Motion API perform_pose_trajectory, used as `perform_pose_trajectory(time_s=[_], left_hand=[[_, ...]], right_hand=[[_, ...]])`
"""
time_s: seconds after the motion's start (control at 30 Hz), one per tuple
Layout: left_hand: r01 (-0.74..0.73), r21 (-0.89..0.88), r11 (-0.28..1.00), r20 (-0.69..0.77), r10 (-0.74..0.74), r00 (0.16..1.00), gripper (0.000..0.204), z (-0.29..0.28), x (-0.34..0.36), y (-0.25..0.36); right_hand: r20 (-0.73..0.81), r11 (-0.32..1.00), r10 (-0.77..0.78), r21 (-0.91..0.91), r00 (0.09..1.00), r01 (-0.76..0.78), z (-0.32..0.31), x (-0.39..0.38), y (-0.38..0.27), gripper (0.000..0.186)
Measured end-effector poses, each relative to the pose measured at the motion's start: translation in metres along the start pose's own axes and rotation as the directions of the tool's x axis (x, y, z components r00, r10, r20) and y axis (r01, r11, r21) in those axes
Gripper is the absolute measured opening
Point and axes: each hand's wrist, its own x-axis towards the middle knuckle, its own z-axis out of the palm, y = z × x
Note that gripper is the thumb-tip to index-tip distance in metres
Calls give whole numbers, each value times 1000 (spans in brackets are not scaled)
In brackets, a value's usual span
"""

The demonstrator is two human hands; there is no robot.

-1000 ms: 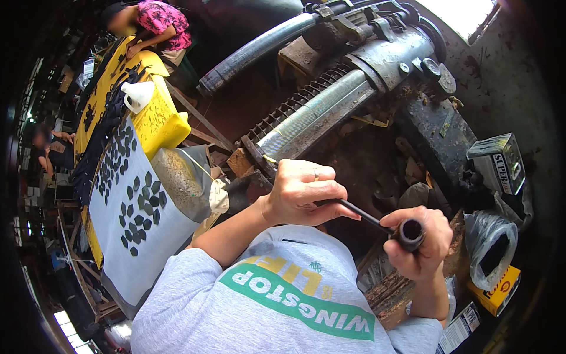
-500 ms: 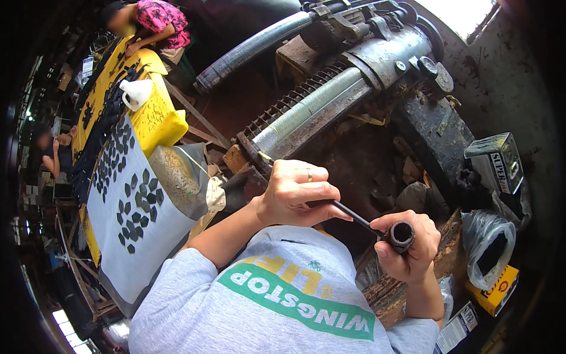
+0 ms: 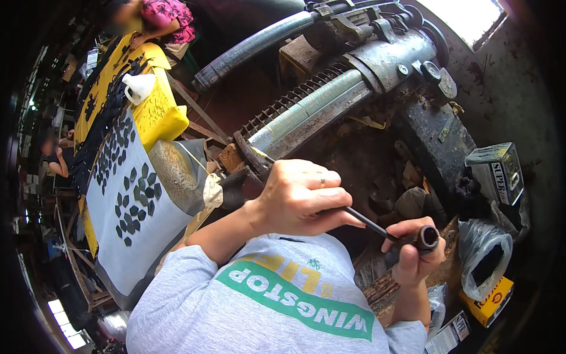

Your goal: Using a T-handle wrench to adjust or rotate the roller of a leather processing machine.

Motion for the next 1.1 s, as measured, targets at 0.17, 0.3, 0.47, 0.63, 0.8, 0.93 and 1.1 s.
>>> perform_pose_trajectory(time_s=[0.17,0.3,0.47,0.63,0.8,0.93,1.1], left_hand=[[112,-94,989,77,-105,992,30,5,-12,-9],[126,-39,991,53,-124,991,29,10,-20,-13],[159,-19,987,105,-156,982,28,7,-14,-12],[145,42,988,80,-148,986,26,9,-8,-8],[151,90,984,49,-156,987,26,12,-17,-16],[185,91,978,79,-193,978,26,12,-16,-18],[226,160,961,9,-230,973,27,21,-13,-21]], right_hand=[[86,990,13,-140,996,-1,5,9,0,41],[67,998,49,-53,997,-46,14,9,10,41],[54,996,66,51,996,-69,11,14,17,40],[91,992,61,101,994,-71,1,22,20,37],[168,993,-13,114,986,-6,5,29,37,25],[198,992,-4,128,980,-22,5,36,39,25],[228,940,180,246,957,-235,3,60,43,35]])
